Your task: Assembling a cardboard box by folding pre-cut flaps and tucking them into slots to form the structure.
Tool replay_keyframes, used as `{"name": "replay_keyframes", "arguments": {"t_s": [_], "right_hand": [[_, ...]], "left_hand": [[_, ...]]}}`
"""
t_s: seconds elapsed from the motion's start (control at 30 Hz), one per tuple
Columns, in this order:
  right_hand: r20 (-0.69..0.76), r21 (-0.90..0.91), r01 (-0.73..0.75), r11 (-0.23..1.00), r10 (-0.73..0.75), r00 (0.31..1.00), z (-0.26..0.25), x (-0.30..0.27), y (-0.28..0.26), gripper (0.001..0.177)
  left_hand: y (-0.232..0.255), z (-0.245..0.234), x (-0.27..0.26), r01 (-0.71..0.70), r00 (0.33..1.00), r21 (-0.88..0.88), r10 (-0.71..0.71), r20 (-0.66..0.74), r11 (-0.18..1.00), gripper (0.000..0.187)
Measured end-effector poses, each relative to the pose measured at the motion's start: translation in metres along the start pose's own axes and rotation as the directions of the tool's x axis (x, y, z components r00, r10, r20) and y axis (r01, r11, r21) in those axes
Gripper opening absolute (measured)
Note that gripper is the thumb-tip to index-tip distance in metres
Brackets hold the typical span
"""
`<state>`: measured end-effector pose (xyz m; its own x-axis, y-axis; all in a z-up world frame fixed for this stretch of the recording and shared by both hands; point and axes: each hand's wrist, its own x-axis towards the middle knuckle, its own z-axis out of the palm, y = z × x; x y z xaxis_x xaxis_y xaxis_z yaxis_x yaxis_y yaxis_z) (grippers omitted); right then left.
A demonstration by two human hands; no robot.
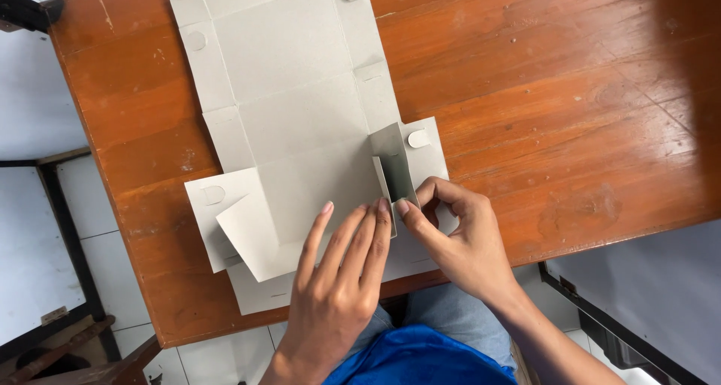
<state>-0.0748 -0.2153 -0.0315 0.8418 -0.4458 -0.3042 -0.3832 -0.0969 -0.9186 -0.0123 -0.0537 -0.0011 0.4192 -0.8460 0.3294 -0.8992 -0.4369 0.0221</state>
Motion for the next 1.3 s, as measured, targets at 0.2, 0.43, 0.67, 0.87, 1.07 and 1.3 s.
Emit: {"name": "replay_keyframes", "arguments": {"t_s": [0.2,0.43,0.67,0.87,1.07,1.3], "right_hand": [[-0.002,0.015,0.001,1.000,-0.001,1.000,0.000,-0.001,-0.002,0.030],[-0.056,-0.014,-0.003,1.000,0.002,0.998,0.004,-0.004,0.002,0.034],[-0.065,-0.022,-0.023,0.999,0.022,0.998,0.006,-0.005,0.000,0.033],[-0.033,0.037,-0.003,0.999,0.005,0.999,0.007,-0.006,-0.001,0.031],[-0.074,-0.277,0.156,0.948,-0.183,0.980,-0.004,-0.018,-0.008,0.024],[-0.172,-0.456,0.310,0.834,-0.424,0.889,0.010,-0.042,-0.003,0.016]], "left_hand": [[0.007,0.000,-0.002,0.017,1.000,0.054,-0.017,0.015,0.998,0.030],[-0.003,0.010,0.000,0.107,0.980,-0.362,-0.158,-0.117,0.926,0.017],[-0.004,0.011,-0.003,0.147,0.976,-0.455,-0.204,-0.078,0.878,0.025],[-0.005,0.011,-0.003,0.166,0.969,-0.496,-0.236,-0.081,0.852,0.021],[-0.007,0.010,-0.006,0.184,0.968,-0.452,-0.240,-0.071,0.873,0.023],[-0.004,0.009,-0.006,0.172,0.966,-0.451,-0.240,-0.097,0.876,0.023]]}}
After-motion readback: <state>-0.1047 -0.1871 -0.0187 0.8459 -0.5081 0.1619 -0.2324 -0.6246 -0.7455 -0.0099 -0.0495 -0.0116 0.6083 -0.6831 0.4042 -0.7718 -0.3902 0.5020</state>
